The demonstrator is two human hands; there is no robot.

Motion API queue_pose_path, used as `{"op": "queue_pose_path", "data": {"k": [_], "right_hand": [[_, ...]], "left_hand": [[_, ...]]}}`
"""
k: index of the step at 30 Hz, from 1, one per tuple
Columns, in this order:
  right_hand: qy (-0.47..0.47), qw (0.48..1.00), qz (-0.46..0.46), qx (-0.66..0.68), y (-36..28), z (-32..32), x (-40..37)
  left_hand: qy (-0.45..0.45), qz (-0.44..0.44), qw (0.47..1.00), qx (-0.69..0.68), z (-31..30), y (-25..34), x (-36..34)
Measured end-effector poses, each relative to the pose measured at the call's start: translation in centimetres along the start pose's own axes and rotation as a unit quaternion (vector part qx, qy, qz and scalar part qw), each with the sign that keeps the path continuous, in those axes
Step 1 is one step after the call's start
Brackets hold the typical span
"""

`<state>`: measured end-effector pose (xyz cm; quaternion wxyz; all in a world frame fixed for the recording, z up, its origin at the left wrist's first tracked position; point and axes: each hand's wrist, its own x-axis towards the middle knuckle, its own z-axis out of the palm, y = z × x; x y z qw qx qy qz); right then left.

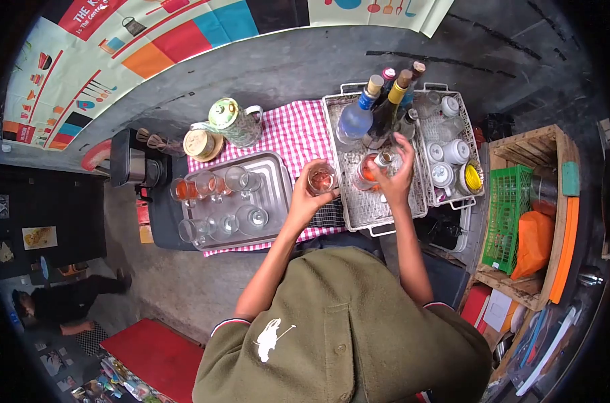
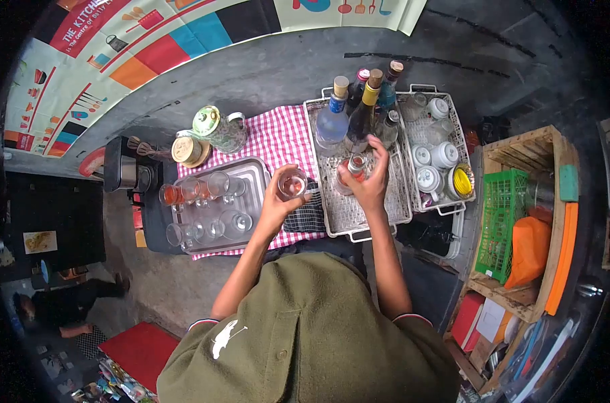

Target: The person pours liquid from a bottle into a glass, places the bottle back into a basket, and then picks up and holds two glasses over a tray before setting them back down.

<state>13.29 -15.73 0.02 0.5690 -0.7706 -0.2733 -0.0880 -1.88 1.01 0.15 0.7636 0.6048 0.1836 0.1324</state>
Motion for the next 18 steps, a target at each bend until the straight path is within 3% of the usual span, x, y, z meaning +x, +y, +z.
{"op": "queue_pose_path", "data": {"k": [9, 12, 18], "right_hand": [[0.058, 0.993, -0.104, -0.003, -5.5, -1.2, 0.8], [0.011, 0.989, -0.142, 0.031, -6.9, -0.1, 0.6], [-0.153, 0.982, -0.082, 0.067, -8.9, 4.2, 0.0]], "left_hand": [[0.010, 0.008, 0.999, -0.035, -0.2, 1.5, -0.7], [0.022, 0.016, 0.999, -0.020, -0.7, 2.7, -1.2], [0.066, 0.040, 0.996, -0.034, -2.6, 3.4, -2.5]]}}
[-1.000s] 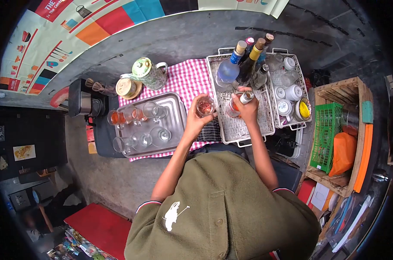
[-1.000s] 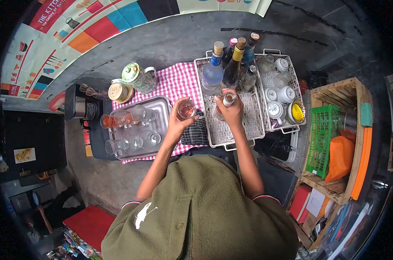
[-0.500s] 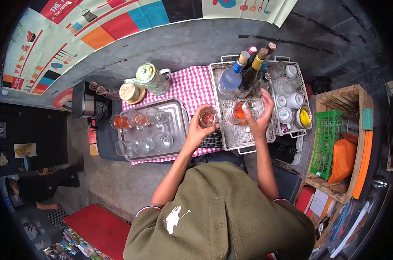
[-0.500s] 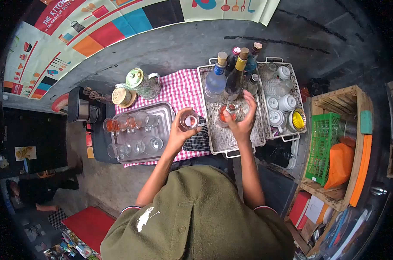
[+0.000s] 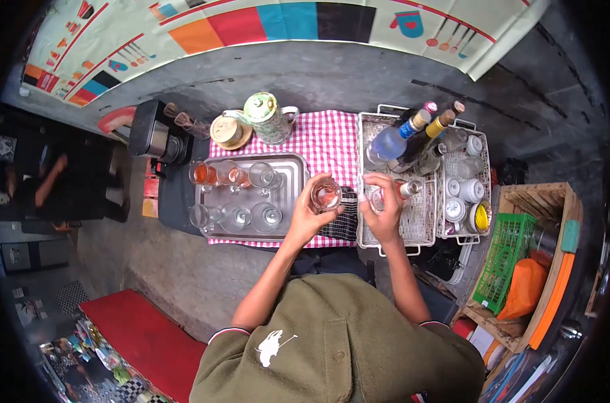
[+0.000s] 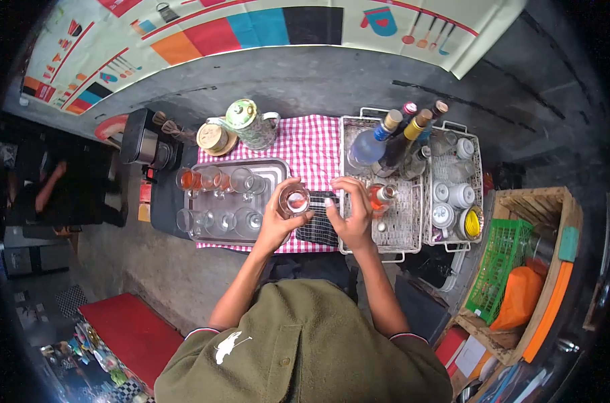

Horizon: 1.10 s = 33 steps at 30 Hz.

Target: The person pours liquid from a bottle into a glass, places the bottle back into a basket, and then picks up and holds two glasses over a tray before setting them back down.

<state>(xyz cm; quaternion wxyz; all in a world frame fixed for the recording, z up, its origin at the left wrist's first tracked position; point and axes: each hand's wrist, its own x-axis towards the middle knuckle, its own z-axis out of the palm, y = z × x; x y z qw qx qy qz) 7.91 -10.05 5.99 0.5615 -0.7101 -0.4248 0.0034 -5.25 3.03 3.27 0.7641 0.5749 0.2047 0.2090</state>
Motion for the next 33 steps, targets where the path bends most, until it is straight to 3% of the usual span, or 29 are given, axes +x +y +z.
{"op": "queue_pose_path", "data": {"k": [8, 21, 24, 33], "right_hand": [[-0.120, 0.991, 0.045, 0.037, -1.1, 5.8, 0.2], [-0.213, 0.971, 0.097, 0.056, -5.6, 17.6, -1.2], [-0.193, 0.971, 0.123, 0.068, -7.4, 20.7, -2.1], [-0.128, 0.988, 0.080, 0.016, -9.2, 27.0, -4.2]], "left_hand": [[0.064, 0.001, 0.998, -0.002, -4.9, 1.1, -2.1], [0.002, -0.003, 0.999, -0.044, -17.6, 4.6, -4.2], [-0.032, -0.016, 0.997, -0.068, -20.6, 4.5, -4.2], [-0.097, -0.007, 0.994, -0.050, -25.4, 4.2, -5.0]]}}
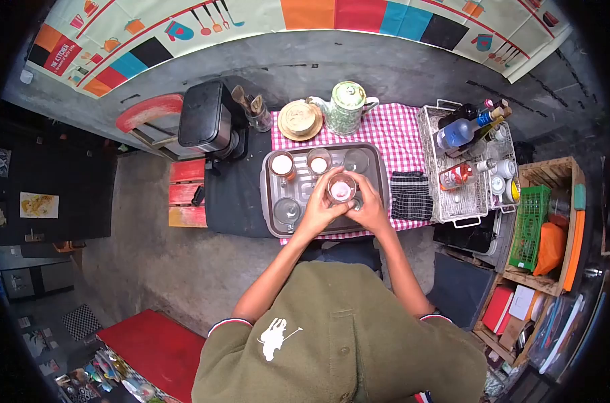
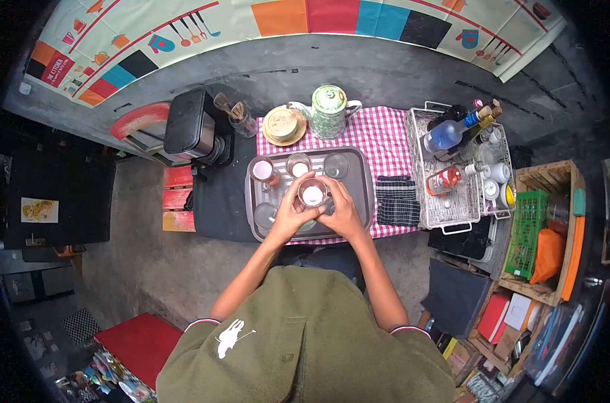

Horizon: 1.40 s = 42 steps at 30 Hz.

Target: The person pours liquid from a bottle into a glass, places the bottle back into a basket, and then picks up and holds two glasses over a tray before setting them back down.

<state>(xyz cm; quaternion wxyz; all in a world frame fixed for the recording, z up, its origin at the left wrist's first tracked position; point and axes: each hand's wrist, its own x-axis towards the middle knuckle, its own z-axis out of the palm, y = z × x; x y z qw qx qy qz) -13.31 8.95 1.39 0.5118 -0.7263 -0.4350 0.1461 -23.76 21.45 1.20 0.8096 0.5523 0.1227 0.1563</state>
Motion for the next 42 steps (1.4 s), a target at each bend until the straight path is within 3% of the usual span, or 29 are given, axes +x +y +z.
{"op": "queue_pose_path", "data": {"k": [6, 15, 22, 26, 29, 33, 42], "right_hand": [[0.043, 0.999, 0.009, -0.015, -0.2, 2.0, -0.7], [0.055, 0.998, 0.040, -0.001, 0.9, 1.3, -0.1], [0.058, 0.997, 0.049, 0.011, 1.7, -1.0, 1.5], [0.035, 0.997, 0.068, 0.019, 2.6, -2.1, 2.4], [0.035, 0.998, 0.052, 0.024, 3.4, -2.3, 2.9], [0.028, 0.998, 0.046, 0.027, 3.7, -2.7, 3.4], [0.025, 0.999, 0.032, 0.026, 4.1, -3.5, 4.7]], "left_hand": [[-0.015, -0.012, 1.000, -0.003, -1.5, -1.0, -0.2], [-0.045, -0.019, 0.994, 0.102, -1.8, -1.4, 0.9], [0.025, -0.055, 0.986, 0.152, -4.3, -0.1, 0.6], [0.116, -0.016, 0.964, 0.238, -5.5, -1.7, 2.4], [0.173, 0.044, 0.915, 0.363, -5.3, -3.1, 3.8], [0.190, 0.067, 0.881, 0.429, -4.7, -5.7, 5.6], [0.228, -0.007, 0.832, 0.507, -4.0, -7.2, 6.8]]}}
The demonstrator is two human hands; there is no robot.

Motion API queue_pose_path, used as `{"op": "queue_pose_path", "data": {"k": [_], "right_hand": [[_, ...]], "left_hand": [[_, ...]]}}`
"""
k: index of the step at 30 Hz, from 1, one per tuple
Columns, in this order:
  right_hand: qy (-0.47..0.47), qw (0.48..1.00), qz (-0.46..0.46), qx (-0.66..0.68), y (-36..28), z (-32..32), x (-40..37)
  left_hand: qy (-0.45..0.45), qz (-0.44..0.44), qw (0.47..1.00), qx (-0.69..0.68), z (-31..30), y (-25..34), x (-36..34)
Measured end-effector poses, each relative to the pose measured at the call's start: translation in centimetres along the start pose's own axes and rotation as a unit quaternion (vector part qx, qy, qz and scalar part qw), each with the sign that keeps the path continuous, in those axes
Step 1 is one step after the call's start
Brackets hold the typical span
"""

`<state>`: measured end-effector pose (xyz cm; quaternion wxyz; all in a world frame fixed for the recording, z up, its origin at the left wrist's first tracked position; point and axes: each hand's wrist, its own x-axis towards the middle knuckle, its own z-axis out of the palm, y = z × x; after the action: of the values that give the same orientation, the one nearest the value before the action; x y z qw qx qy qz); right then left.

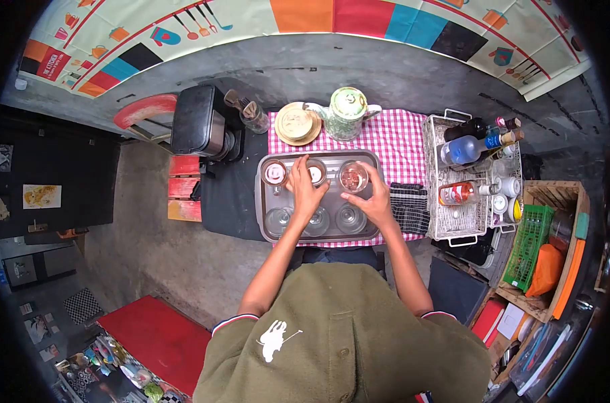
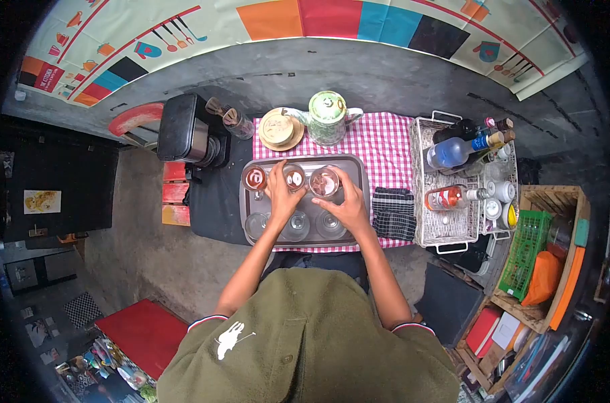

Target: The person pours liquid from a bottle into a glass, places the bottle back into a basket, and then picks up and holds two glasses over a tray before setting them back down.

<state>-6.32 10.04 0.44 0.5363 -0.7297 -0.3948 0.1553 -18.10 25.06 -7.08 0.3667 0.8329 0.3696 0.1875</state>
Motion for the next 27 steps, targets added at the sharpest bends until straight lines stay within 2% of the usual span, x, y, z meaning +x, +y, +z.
{"op": "queue_pose_path", "data": {"k": [4, 7, 13, 27], "right_hand": [[-0.001, 1.000, 0.006, -0.005, 0.5, -0.2, 0.3], [-0.001, 1.000, 0.009, -0.017, 0.4, -0.3, 0.4], [-0.011, 1.000, 0.017, 0.006, 0.8, -0.7, 0.5], [-0.021, 1.000, 0.015, -0.011, -0.6, -1.6, 0.8]], "left_hand": [[0.021, -0.010, 0.995, -0.100, 1.0, -1.6, -0.1], [0.019, -0.011, 0.994, -0.104, 1.8, -3.0, 0.0], [0.015, -0.015, 0.980, -0.199, 2.3, -4.0, -0.1], [0.034, -0.054, 0.964, -0.258, 2.4, -3.2, -0.5]]}}
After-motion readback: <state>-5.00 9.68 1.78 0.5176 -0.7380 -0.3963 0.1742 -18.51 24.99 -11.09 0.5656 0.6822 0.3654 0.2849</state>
